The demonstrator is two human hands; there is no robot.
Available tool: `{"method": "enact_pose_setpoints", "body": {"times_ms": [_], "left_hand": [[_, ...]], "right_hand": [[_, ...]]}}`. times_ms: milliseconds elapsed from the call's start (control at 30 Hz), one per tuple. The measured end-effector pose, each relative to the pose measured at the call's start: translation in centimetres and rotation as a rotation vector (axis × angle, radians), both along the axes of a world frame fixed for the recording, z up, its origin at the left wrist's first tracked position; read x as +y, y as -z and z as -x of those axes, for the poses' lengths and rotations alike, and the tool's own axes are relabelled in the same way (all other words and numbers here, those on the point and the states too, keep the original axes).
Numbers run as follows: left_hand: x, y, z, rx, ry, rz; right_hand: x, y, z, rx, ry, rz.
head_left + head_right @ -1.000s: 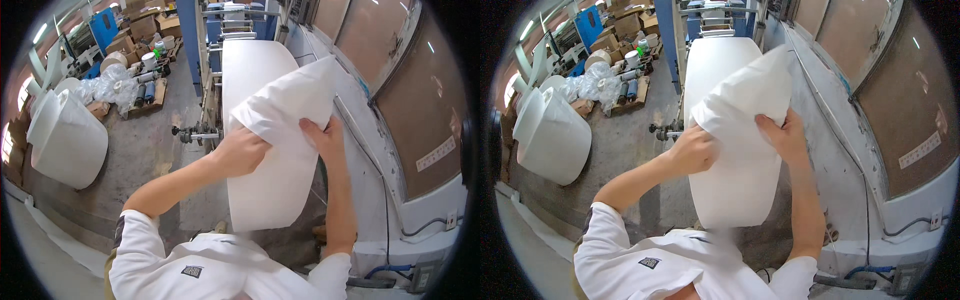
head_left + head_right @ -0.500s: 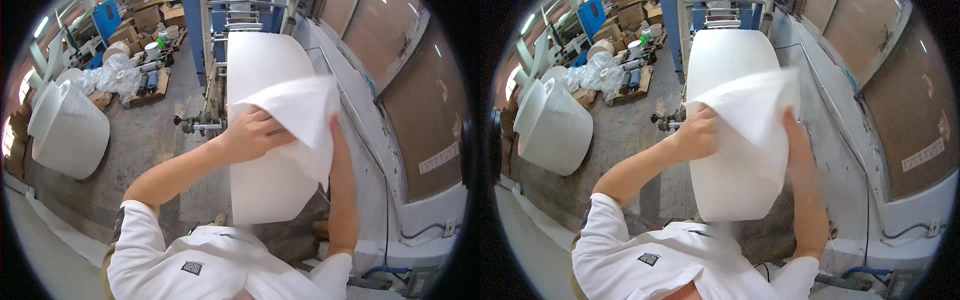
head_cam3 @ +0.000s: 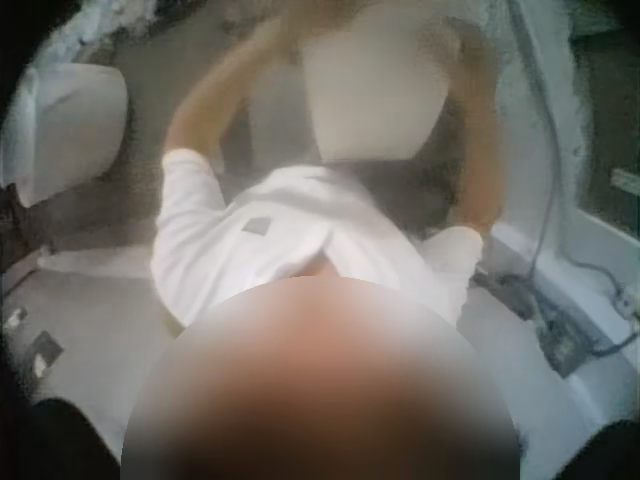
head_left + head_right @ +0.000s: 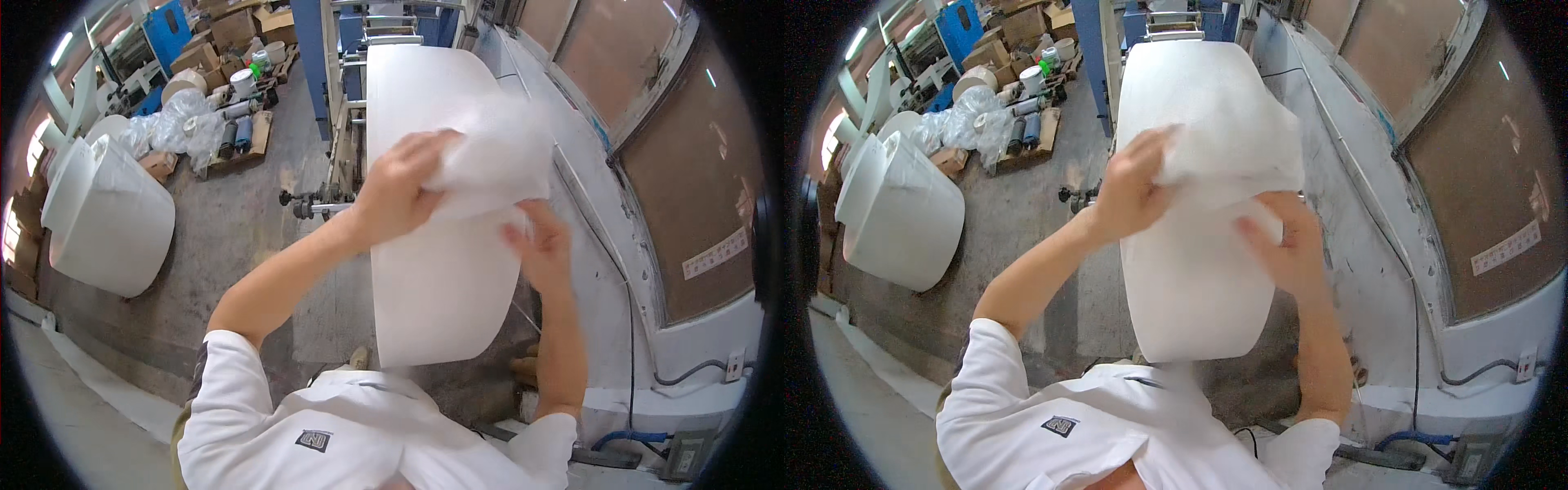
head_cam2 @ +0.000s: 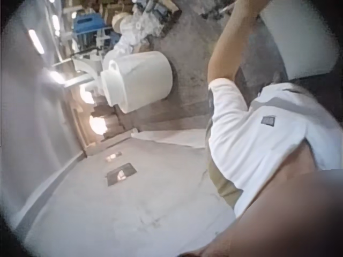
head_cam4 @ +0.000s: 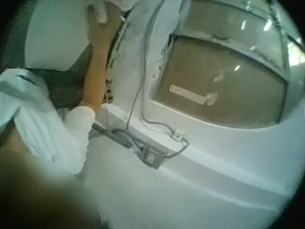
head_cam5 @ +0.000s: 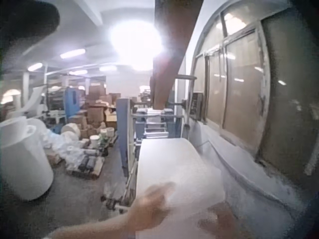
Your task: Mounting a large roll of paper onto a machine spindle and preparing the leading edge.
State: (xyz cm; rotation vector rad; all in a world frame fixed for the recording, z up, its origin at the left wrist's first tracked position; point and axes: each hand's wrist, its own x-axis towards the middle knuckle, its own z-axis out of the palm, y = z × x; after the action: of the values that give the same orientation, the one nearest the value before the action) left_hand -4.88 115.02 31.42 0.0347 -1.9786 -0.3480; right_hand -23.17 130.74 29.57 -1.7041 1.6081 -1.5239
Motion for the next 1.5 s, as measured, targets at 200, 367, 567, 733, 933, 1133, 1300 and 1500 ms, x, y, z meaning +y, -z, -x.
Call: {"method": "enact_pose_setpoints", "body": {"times_ms": [200,367,567,733,933,1133,1300,1500], "left_hand": [[-0.3,0.9,0.1,-0.338,-0.082,0.368],[-4.1,2.3,-2.3,0.164,-0.161,-0.284],[-9.2,-1.5,3.3,-0.235,-0.308,-0.445],[-18.8,-2.5,6.6,-0.228,-0.094,-0.583],[-31.3,-2.8,8.4,-0.266,-0.301,-0.523],[-34.5,-2.6,13.4,-0.315,-0.168,-0.651],[-38.7,-1.5,14.2,-0.239,-0.063,-0.567],[-39.5,-2.6,14.3,-0.149,-0.011,-0.426]], "right_hand": [[-3.0,-3.2,0.9,-0.702,0.093,-0.194],[-5.7,-3.7,1.0,0.332,0.195,0.336],[-8.6,-1.1,2.5,1.007,0.189,0.463],[-8.7,1.0,4.2,0.192,0.518,0.209],[-11.8,-2.1,1.6,0.196,0.479,-0.361],[-16.5,-3.2,5.1,0.336,0.625,-0.299],[-20.8,-3.6,7.1,0.443,0.680,-0.355],[-24.0,-4.2,8.1,0.440,0.657,-0.376]]}}
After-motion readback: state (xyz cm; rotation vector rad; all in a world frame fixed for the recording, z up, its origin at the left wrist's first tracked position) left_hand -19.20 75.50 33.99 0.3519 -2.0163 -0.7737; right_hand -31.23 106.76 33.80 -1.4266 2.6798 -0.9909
